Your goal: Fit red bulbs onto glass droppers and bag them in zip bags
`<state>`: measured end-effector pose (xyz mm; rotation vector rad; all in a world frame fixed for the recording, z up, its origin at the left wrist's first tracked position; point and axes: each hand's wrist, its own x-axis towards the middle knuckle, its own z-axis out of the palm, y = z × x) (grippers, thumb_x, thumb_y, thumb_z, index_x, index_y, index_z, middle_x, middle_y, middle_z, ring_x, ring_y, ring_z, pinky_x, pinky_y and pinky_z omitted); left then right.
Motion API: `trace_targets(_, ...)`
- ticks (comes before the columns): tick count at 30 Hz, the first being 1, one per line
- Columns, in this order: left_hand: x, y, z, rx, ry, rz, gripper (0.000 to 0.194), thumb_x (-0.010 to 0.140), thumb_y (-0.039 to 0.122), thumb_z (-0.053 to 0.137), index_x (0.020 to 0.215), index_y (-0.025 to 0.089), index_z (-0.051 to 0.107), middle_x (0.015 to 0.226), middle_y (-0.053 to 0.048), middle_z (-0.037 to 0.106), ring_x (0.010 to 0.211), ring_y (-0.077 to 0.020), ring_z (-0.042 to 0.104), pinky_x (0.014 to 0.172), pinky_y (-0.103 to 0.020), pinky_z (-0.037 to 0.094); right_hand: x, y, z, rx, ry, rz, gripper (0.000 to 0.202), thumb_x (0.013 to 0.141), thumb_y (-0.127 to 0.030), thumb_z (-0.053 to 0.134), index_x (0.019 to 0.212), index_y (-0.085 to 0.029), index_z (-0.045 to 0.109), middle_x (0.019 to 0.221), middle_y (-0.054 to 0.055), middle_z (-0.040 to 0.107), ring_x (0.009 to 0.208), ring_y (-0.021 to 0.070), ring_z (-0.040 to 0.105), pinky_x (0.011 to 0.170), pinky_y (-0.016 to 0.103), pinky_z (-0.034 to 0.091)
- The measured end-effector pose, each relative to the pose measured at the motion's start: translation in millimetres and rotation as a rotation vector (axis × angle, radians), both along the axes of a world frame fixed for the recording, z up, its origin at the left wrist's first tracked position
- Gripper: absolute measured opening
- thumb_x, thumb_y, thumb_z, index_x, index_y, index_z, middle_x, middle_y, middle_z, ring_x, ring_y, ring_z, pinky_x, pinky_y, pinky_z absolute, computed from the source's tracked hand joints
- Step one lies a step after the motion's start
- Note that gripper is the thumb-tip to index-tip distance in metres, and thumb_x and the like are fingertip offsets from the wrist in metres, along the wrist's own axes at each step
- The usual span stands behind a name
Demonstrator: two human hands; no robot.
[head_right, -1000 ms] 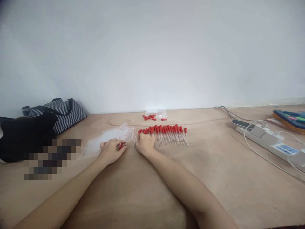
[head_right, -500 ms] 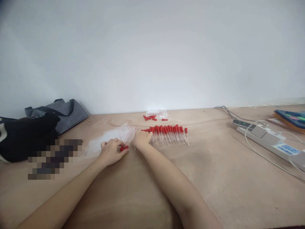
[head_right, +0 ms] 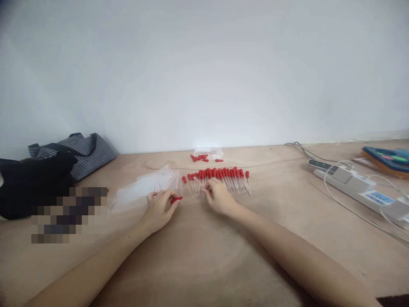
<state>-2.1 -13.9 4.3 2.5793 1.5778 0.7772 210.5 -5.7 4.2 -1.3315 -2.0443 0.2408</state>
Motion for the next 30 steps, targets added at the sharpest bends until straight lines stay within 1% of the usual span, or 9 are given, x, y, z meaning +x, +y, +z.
trace_targets(1,5,-3,-2.3,-0.014,-0.018,-0.043,0.010,0.081,0.024,0.044,0.086,0.020,0.052,0.084,-0.001,0.063,0.083,-0.0186,0.054,0.081,-0.038,0.023,14,-9,-5.3,0.017,0.037,0.051,0.011,0.079,-0.019,0.041,0.076,-0.016,0.052,0.077,0.006,0.058,0.070,0.0126,0.053,0.064,0.023,0.040)
trace_targets(3,14,-8,-7.2,-0.048,-0.044,-0.110,0.016,0.081,0.024,0.045,0.095,0.021,0.052,0.086,-0.001,0.063,0.084,-0.0184,0.054,0.081,-0.038,0.023,34,-24,-13.8,0.010,0.091,0.090,0.013,0.080,-0.017,0.040,0.085,-0.016,0.052,0.076,0.004,0.058,0.066,0.0122,0.054,0.061,0.024,0.041)
trace_targets(5,23,-13,-11.0,-0.074,-0.048,-0.170,0.018,0.082,0.024,0.044,0.097,0.024,0.055,0.085,-0.001,0.064,0.084,-0.0179,0.054,0.082,-0.038,0.023,43,-34,-18.2,0.018,0.113,0.112,0.021,0.081,-0.015,0.038,0.098,-0.017,0.051,0.080,0.005,0.061,0.071,0.0132,0.056,0.064,0.025,0.042)
trace_targets(7,28,-16,-13.1,-0.082,-0.047,-0.213,0.017,0.083,0.025,0.044,0.093,0.025,0.058,0.084,0.001,0.065,0.083,-0.0171,0.054,0.082,-0.038,0.023,41,-41,-18.8,0.032,0.090,0.134,0.027,0.081,-0.014,0.038,0.104,-0.019,0.051,0.083,0.005,0.062,0.077,0.0142,0.057,0.071,0.028,0.042)
trace_targets(10,31,-18,-13.7,-0.093,-0.062,-0.216,0.017,0.084,0.026,0.043,0.090,0.026,0.060,0.085,0.002,0.066,0.084,-0.0165,0.054,0.083,-0.037,0.023,32,-44,-17.4,0.027,0.037,0.164,0.027,0.081,-0.013,0.039,0.102,-0.021,0.055,0.085,0.004,0.064,0.081,0.0152,0.057,0.076,0.031,0.039)
trace_targets(15,30,-18,-11.1,-0.131,-0.078,-0.203,0.019,0.084,0.027,0.041,0.092,0.026,0.059,0.085,0.002,0.066,0.083,-0.0168,0.054,0.082,-0.037,0.024,21,-47,-18.7,0.017,0.015,0.197,0.026,0.082,-0.014,0.040,0.100,-0.022,0.057,0.087,0.004,0.064,0.083,0.0148,0.057,0.076,0.030,0.037)
trace_targets(23,32,-20,-9.8,-0.132,-0.107,-0.201,0.019,0.084,0.029,0.042,0.088,0.025,0.060,0.082,0.002,0.065,0.080,-0.0160,0.054,0.082,-0.036,0.025,17,-46,-22.1,0.031,0.017,0.182,0.022,0.084,-0.020,0.042,0.096,-0.021,0.060,0.077,0.003,0.063,0.073,0.0137,0.055,0.071,0.029,0.032)
trace_targets(26,32,-20,-10.7,-0.119,-0.110,-0.191,0.019,0.083,0.031,0.043,0.084,0.024,0.061,0.078,0.001,0.065,0.076,-0.0157,0.054,0.081,-0.036,0.027,16,-45,-24.4,0.097,-0.022,0.167,0.021,0.084,-0.022,0.042,0.093,-0.021,0.061,0.073,0.003,0.062,0.067,0.0123,0.053,0.069,0.029,0.029)
trace_targets(30,31,-22,-11.2,-0.101,-0.110,-0.198,0.018,0.082,0.032,0.045,0.080,0.023,0.061,0.075,0.001,0.065,0.074,-0.0161,0.055,0.082,-0.037,0.026,16,-46,-25.7,0.210,-0.143,0.158,0.025,0.082,-0.015,0.041,0.095,-0.022,0.062,0.072,0.003,0.060,0.063,0.0117,0.049,0.067,0.029,0.024)
